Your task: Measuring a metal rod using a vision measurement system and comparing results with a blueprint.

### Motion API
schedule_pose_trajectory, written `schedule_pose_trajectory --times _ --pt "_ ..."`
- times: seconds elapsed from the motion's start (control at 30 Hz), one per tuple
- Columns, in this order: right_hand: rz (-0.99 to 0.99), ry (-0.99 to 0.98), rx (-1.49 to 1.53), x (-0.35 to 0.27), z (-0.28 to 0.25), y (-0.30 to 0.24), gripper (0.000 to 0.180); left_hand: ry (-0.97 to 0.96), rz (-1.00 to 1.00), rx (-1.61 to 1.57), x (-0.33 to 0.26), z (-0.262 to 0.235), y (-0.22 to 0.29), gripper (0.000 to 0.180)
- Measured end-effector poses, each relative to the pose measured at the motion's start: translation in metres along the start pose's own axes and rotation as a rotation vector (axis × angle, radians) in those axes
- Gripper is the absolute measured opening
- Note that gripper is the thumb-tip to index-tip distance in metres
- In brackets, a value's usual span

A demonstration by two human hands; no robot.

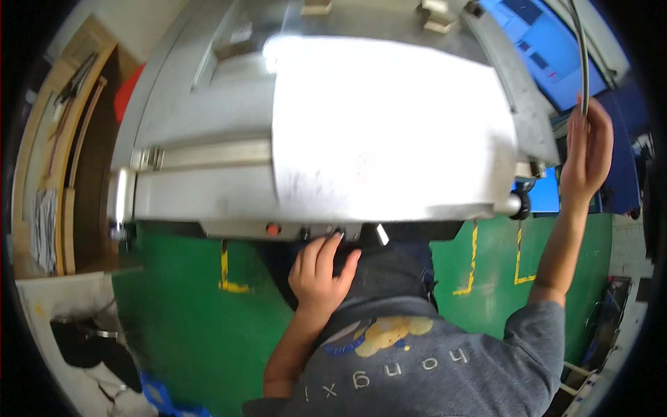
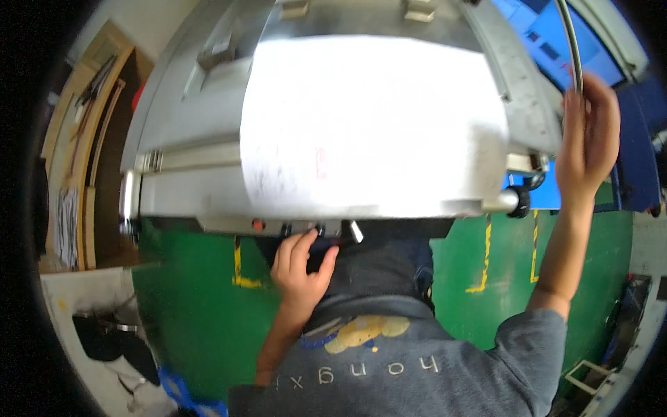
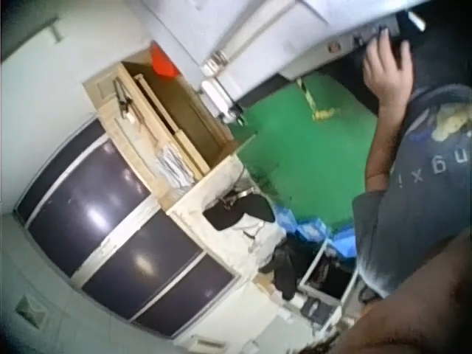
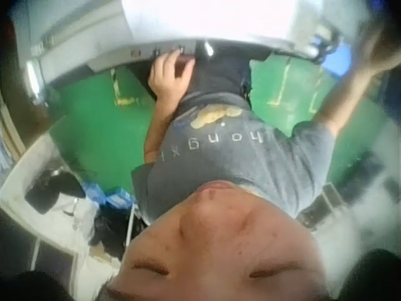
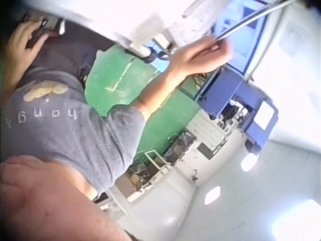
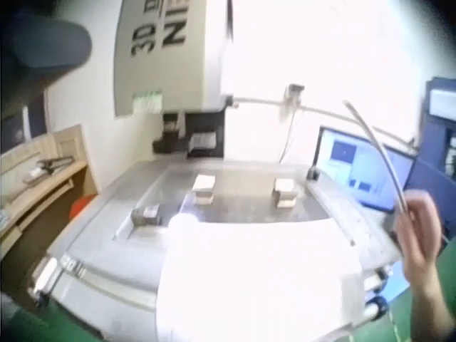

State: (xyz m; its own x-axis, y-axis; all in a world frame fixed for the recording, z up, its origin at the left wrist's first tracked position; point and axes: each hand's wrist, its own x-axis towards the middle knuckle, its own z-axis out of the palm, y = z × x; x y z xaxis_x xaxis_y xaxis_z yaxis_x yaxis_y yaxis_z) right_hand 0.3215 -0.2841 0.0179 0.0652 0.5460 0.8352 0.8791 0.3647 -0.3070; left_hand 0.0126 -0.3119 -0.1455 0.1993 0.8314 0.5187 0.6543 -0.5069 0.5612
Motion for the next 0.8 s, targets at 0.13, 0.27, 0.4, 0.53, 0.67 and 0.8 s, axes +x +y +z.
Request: schedule_pose_trajectory --times 0.13,0.27,0.4,0.53,0.67,0.8 --pt "0.318 0.270 0.065 -0.051 -0.035 0.001 0.020 -0.051 0.145 0.170 0.010 0.001 -0.005 0.014" --pt "0.580 0.445 0.110 -0.095 -0.056 0.007 0.019 -0.044 0.230 0.124 0.004 -0.002 -0.012 0.014" --pt "0.711 0.500 0.115 -0.129 -0.070 0.017 0.019 -0.060 0.211 0.121 0.004 0.002 -0.012 0.016" --pt "0.802 0.534 0.157 -0.146 -0.065 0.026 0.018 -0.049 0.199 0.148 0.005 0.004 -0.011 0.018" --pt "0.887 0.591 0.266 -0.153 -0.055 0.035 0.012 -0.076 0.174 0.154 0.004 0.004 -0.012 0.019" --pt "0.945 0.585 0.375 -0.157 -0.045 0.040 0.009 -0.059 0.175 0.188 0.004 0.001 -0.008 0.022"
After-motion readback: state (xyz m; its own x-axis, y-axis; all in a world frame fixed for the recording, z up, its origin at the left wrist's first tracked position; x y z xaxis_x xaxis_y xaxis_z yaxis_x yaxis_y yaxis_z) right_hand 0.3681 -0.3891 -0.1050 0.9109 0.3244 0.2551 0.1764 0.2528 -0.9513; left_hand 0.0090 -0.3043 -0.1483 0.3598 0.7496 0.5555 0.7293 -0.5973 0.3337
